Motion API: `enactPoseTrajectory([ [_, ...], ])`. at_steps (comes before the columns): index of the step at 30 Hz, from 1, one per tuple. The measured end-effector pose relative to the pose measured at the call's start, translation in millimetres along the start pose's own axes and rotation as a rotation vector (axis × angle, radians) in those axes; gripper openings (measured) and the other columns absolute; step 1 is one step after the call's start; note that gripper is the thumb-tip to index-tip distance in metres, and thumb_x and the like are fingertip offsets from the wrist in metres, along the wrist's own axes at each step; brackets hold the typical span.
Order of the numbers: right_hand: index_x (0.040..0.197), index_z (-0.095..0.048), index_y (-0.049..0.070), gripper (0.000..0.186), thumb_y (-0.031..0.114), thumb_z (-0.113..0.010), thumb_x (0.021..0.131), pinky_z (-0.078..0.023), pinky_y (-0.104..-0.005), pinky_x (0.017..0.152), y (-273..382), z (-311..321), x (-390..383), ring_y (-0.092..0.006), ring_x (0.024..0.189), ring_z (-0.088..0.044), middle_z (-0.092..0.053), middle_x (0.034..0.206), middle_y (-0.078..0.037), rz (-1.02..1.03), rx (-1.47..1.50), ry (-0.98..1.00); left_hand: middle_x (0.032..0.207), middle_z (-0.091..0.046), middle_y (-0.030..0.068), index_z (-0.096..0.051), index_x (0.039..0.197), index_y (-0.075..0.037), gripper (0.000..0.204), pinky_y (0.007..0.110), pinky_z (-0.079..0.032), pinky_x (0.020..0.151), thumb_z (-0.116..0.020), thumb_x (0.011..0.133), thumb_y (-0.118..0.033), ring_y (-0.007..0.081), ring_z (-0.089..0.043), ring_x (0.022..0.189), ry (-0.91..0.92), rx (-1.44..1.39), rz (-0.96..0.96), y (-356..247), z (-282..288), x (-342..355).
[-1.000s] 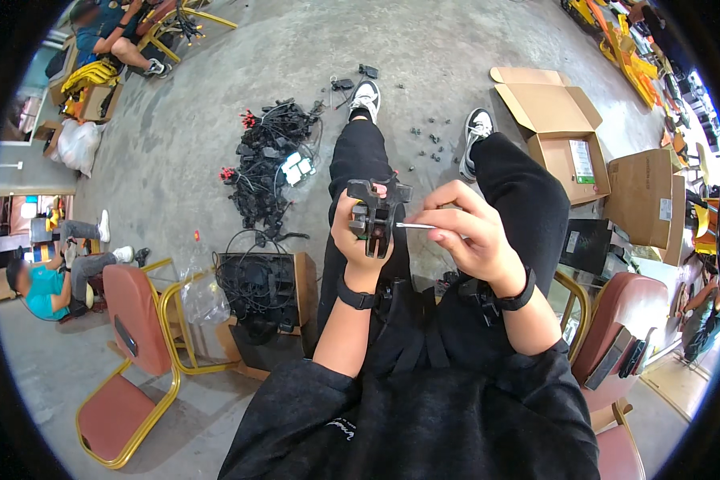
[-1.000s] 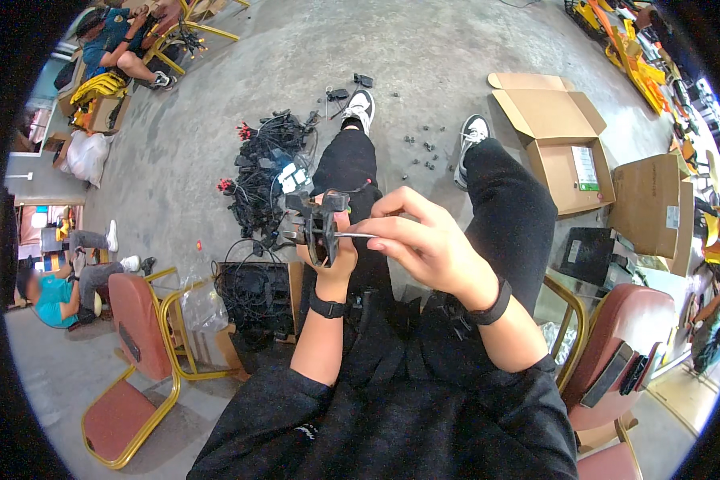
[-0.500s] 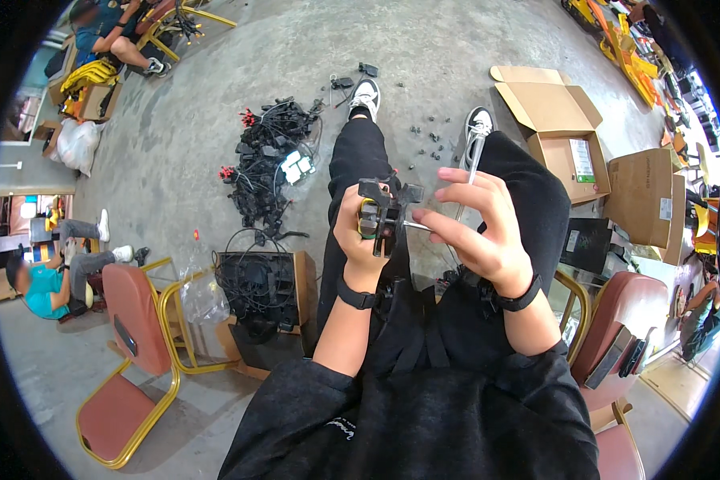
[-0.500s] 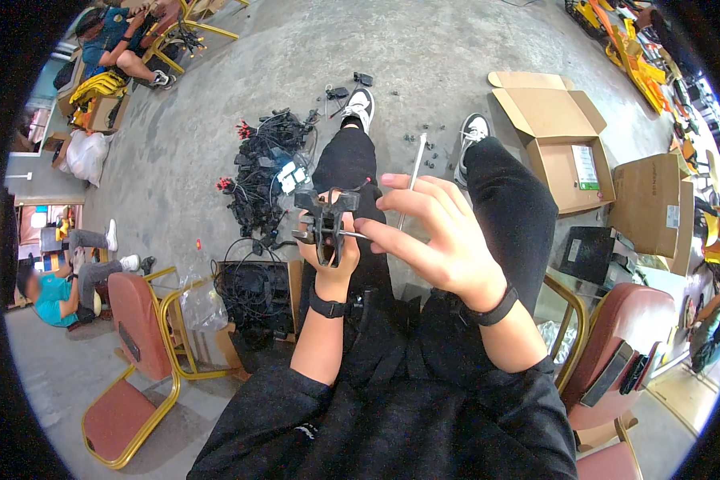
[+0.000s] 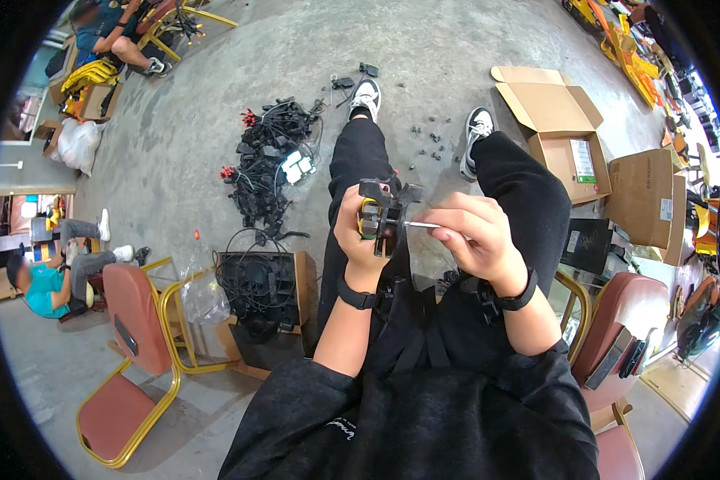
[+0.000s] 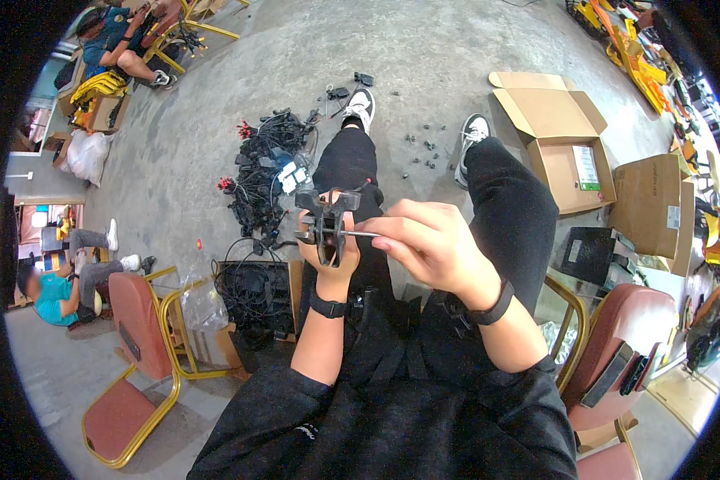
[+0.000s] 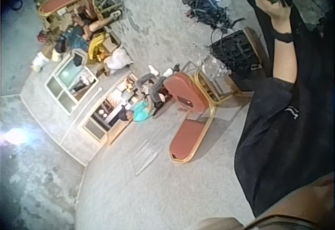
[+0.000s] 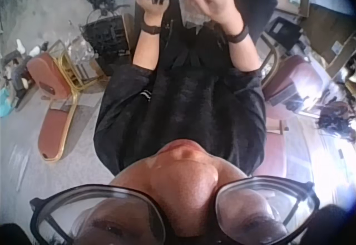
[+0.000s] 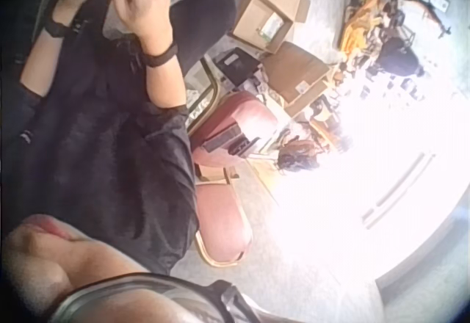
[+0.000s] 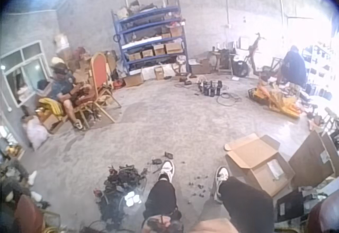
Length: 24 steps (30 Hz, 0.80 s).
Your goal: The person sits on the floor and uses a screwdriver to tighten screws on a small black electronic component held in their hands. They repeatedly adjust the component's position and manipulate the screwdriver to secure the parts.
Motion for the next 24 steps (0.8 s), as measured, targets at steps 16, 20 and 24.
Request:
enactPoseTrajectory([
  [16,0.097,-0.068,0.010,0.026,0.015,-0.072,0.071,-0.050,-0.0347,0.074,25,10,3,-0.0246,0.091,-0.061,-0.060,0.096,-0.006,0.142,-0.348,-0.122,0.095,-0.063,0.0134,-0.055,0.100,-0.001,0.029,0.032,-0.048,0.078,-0.069,0.079,-0.014,0.0253,-0.062,0.086,0.008,0.029,-0.031,-8,-2,5],
  [20,0.096,-0.067,0.007,0.016,0.015,-0.066,0.082,-0.050,-0.0314,0.062,-7,-3,-1,-0.0227,0.076,-0.065,-0.063,0.081,-0.005,-0.116,0.042,-0.023,0.095,-0.063,0.0134,-0.056,0.102,-0.001,0.033,0.033,-0.048,0.080,-0.070,0.080,-0.021,0.0252,-0.062,0.088,0.043,0.094,-0.055,-6,-3,3],
  [24,0.099,-0.064,0.002,0.015,0.011,-0.056,0.092,-0.049,-0.0297,0.053,-31,-33,-25,-0.0193,0.057,-0.064,-0.062,0.064,-0.007,-0.627,0.861,0.102,0.096,-0.063,0.0133,-0.056,0.103,-0.001,0.036,0.033,-0.048,0.080,-0.071,0.080,-0.024,0.0252,-0.062,0.089,0.030,0.045,0.026,1,0,1],
])
Point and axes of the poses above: each hand's wrist, its own x-axis towards the middle knuckle, its own z-axis out of the back of the hand, y = z × x, the point moved 10 cm from there along x, towards the middle knuckle
